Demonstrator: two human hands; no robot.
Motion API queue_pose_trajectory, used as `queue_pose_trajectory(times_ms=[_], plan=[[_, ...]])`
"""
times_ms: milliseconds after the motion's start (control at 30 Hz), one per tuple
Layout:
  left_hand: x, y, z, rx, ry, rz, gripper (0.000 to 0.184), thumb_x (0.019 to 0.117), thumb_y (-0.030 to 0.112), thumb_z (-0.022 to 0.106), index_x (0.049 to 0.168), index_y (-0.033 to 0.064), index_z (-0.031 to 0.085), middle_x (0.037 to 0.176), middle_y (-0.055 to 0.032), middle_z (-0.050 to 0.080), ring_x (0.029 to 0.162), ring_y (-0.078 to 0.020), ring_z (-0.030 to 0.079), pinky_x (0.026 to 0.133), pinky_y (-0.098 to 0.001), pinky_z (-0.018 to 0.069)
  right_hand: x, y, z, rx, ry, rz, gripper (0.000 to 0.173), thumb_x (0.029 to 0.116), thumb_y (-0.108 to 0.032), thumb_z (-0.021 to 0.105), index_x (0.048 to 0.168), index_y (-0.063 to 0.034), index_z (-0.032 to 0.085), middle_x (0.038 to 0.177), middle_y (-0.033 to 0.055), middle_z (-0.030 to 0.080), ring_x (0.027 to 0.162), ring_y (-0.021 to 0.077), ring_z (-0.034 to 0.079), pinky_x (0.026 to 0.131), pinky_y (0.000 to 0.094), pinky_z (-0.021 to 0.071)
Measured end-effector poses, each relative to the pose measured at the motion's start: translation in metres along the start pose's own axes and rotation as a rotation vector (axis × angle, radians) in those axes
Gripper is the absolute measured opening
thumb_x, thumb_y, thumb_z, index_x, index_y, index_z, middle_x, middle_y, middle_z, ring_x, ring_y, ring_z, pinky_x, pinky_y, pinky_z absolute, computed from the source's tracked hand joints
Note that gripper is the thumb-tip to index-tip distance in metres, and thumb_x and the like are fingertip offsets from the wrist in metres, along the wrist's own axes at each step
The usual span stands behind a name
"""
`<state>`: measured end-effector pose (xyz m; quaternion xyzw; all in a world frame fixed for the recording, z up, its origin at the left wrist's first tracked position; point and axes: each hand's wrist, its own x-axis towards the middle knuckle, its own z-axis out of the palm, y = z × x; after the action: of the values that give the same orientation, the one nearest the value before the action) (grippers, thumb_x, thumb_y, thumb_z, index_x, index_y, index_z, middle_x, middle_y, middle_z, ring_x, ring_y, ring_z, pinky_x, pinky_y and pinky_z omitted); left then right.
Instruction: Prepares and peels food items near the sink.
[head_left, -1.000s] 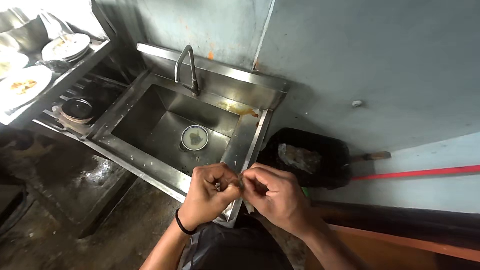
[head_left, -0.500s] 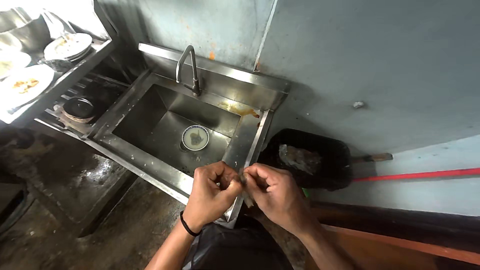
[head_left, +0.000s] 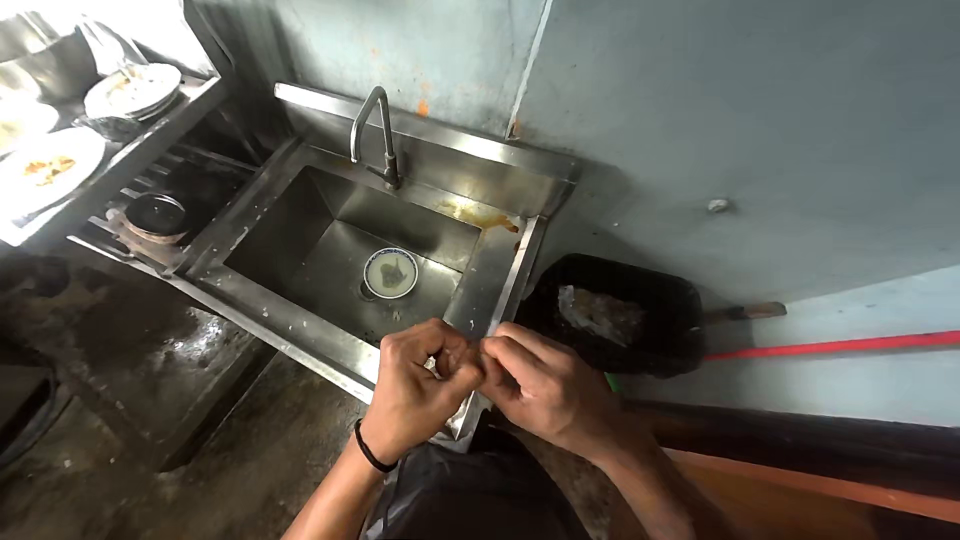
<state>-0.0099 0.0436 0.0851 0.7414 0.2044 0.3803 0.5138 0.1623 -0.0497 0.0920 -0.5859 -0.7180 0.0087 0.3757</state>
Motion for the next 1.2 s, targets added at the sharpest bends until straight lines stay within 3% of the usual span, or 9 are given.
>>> queue_pose_trajectory(times_ms=[133,267,467,633,700,833,933,1100,1200], plan=[[-0.003,-0.002,0.003,-0.043,-0.009,-0.011,0.009,0.0851,0.009,0.071,0.077,0.0062,0.068,0.073,0.0007,0.064,0.062,-0.0066,0.058,0.053,-0.0224,0.0501,-0.001,0.01,-0.002,0.319,-0.08,0.065,0.014,0.0937,-0.017,0.065,0.082,-0.0097,0.064,0.076,-0.005,0.053,0.063,-0.0034,0.049,0.053,0.0105,0.0436],[-0.004,-0.002,0.005,-0.077,0.01,-0.045,0.009,0.0856,0.008,0.07,0.077,0.0062,0.067,0.071,0.0004,0.063,0.059,-0.0072,0.058,0.052,-0.0228,0.0499,-0.006,0.008,0.001,0.55,-0.072,0.231,0.01,0.0927,-0.013,0.065,0.083,-0.0108,0.066,0.076,-0.0058,0.057,0.061,-0.0011,0.052,0.051,0.0137,0.0461],[-0.007,0.002,0.01,-0.178,0.021,-0.314,0.02,0.097,0.02,0.072,0.108,0.0038,0.073,0.082,-0.0056,0.073,0.066,-0.014,0.067,0.061,-0.0278,0.0584,-0.007,-0.004,0.015,0.322,0.155,0.434,0.007,0.0939,-0.019,0.067,0.096,-0.0136,0.072,0.081,-0.0082,0.064,0.061,-0.0005,0.058,0.052,0.016,0.0527],[-0.012,-0.003,0.015,-0.241,0.032,-0.385,0.02,0.1015,0.02,0.065,0.109,0.0039,0.074,0.083,-0.0071,0.071,0.07,-0.0143,0.066,0.065,-0.0284,0.0569,-0.007,-0.004,0.017,0.201,0.177,0.359,0.01,0.0941,-0.019,0.066,0.094,-0.0109,0.072,0.084,-0.0066,0.062,0.064,-0.0028,0.056,0.054,0.0129,0.051],[-0.013,-0.001,0.017,-0.254,0.036,-0.407,0.018,0.1027,0.018,0.062,0.104,0.0033,0.073,0.08,-0.0071,0.069,0.068,-0.0135,0.064,0.063,-0.0279,0.0551,-0.008,-0.002,0.015,0.108,0.158,0.266,0.012,0.0933,-0.018,0.066,0.095,-0.0073,0.072,0.086,-0.0032,0.062,0.068,-0.0021,0.057,0.058,0.0124,0.0519],[-0.013,0.001,0.019,-0.167,0.04,-0.37,0.018,0.1023,0.018,0.062,0.098,0.0054,0.074,0.074,-0.0038,0.066,0.062,-0.0112,0.061,0.057,-0.0256,0.052,-0.005,0.0,0.009,-0.021,0.139,0.158,0.013,0.093,-0.018,0.064,0.091,-0.0072,0.071,0.083,-0.001,0.06,0.072,0.0025,0.058,0.062,0.0154,0.0519],[-0.012,0.003,0.018,-0.074,0.061,-0.306,0.015,0.1007,0.018,0.065,0.097,0.008,0.075,0.078,-0.0011,0.07,0.067,-0.0106,0.066,0.061,-0.0268,0.0567,-0.002,-0.002,0.004,-0.09,0.142,0.149,0.015,0.0936,-0.017,0.065,0.094,-0.0064,0.075,0.084,0.0018,0.063,0.072,0.0068,0.061,0.062,0.0191,0.0534],[-0.008,0.001,0.02,-0.122,0.08,-0.314,0.013,0.1008,0.018,0.064,0.1,0.0077,0.071,0.079,-0.0026,0.067,0.064,-0.0123,0.062,0.057,-0.0263,0.0528,-0.002,-0.01,0.001,0.187,0.14,0.427,0.011,0.094,-0.024,0.067,0.092,-0.0149,0.073,0.077,-0.0101,0.062,0.06,-0.0036,0.056,0.05,0.0132,0.0498],[-0.01,0.0,0.028,0.045,0.22,-0.103,0.009,0.0917,0.011,0.073,0.098,0.0102,0.067,0.086,0.0011,0.066,0.074,-0.0115,0.064,0.064,-0.0279,0.0575,-0.003,-0.016,0.003,0.187,0.185,0.554,0.01,0.0917,-0.026,0.068,0.09,-0.0164,0.073,0.069,-0.0118,0.064,0.056,-0.0042,0.058,0.047,0.0135,0.0502]])
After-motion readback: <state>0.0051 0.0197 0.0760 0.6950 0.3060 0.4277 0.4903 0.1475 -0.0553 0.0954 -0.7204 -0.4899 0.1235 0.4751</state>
